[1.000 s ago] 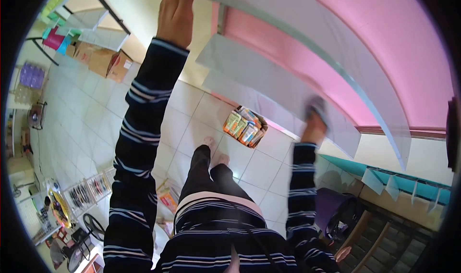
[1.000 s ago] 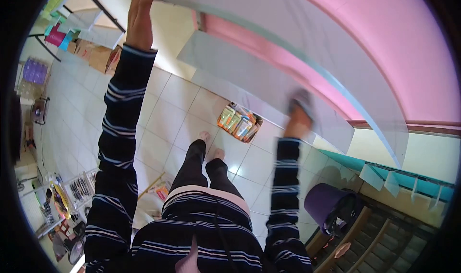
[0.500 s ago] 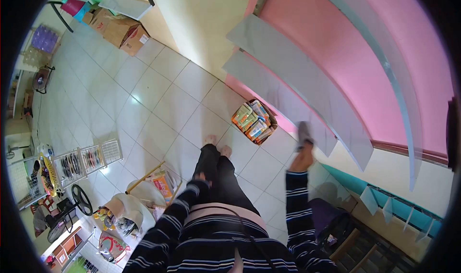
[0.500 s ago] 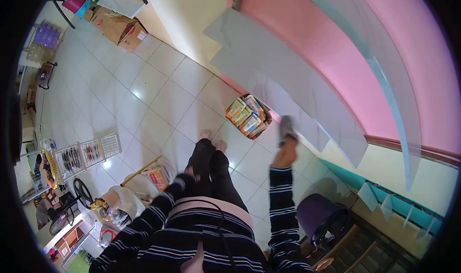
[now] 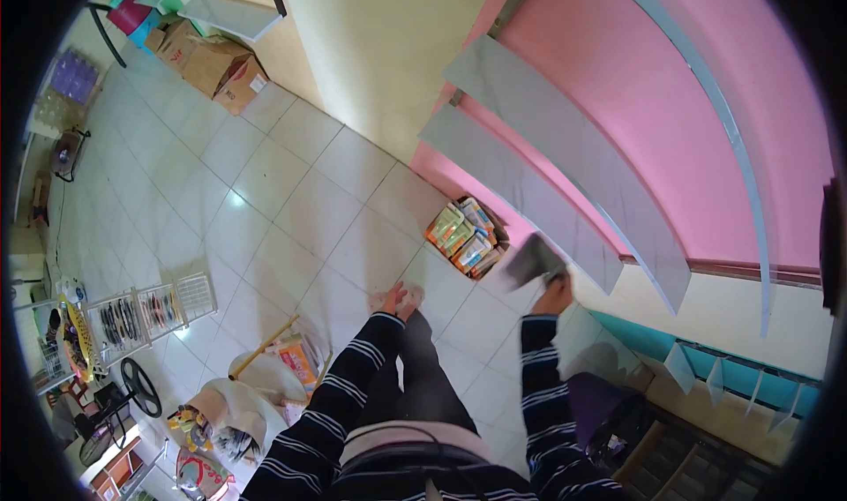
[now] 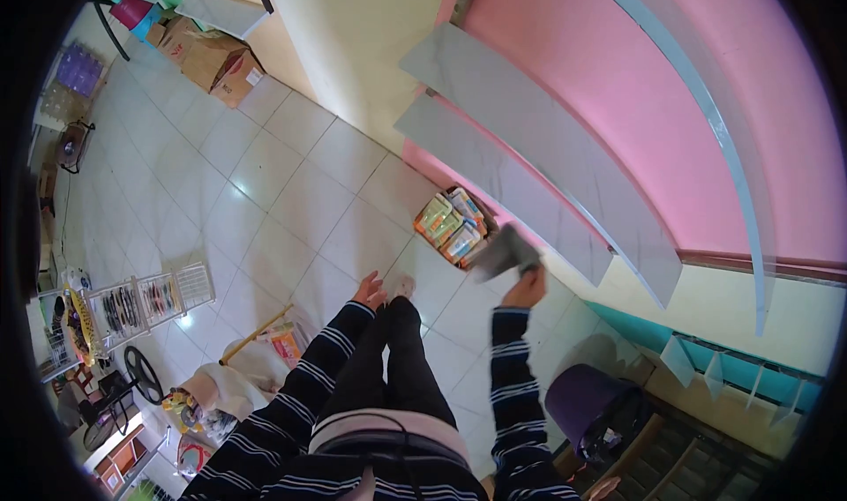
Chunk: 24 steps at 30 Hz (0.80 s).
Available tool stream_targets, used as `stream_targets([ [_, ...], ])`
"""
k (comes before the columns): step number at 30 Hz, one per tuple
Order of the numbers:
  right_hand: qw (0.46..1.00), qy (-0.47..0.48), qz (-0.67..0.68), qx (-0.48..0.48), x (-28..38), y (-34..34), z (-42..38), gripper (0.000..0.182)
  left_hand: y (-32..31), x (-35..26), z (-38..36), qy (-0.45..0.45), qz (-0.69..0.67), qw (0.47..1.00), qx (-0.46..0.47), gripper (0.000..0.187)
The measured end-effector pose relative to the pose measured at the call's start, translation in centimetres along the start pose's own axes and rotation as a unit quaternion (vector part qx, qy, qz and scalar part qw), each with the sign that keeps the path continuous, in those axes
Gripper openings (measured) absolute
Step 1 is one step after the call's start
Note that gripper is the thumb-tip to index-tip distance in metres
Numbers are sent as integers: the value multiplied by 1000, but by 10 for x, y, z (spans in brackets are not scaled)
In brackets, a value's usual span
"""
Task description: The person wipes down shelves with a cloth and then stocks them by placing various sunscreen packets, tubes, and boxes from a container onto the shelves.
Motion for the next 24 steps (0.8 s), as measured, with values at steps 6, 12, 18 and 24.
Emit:
stream_targets([
  [6, 975, 59, -210, 49, -83, -52, 100, 23, 33, 69, -1, 100, 46, 993, -37, 65],
  [12, 948, 229, -117, 186, -15, -118, 55, 21, 48, 148, -20, 204, 83, 975, -27, 66],
  [18, 862, -130, 94, 481, -108, -178, -115, 23, 10, 146, 44, 175, -250, 952, 6, 56],
  [24, 851, -113, 136, 494, -188, -220, -136, 16, 38, 156, 143, 18, 17, 999, -20, 15],
])
Point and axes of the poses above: each hand's wrist, its own z-axis towards the middle knuckle, its own y-axis out of the back of the hand, x = y × z, the point moved 6 cm from there along z, towards the middle knuckle, and after that the axes turned 13 degrees about x, right-handed, at the moved point
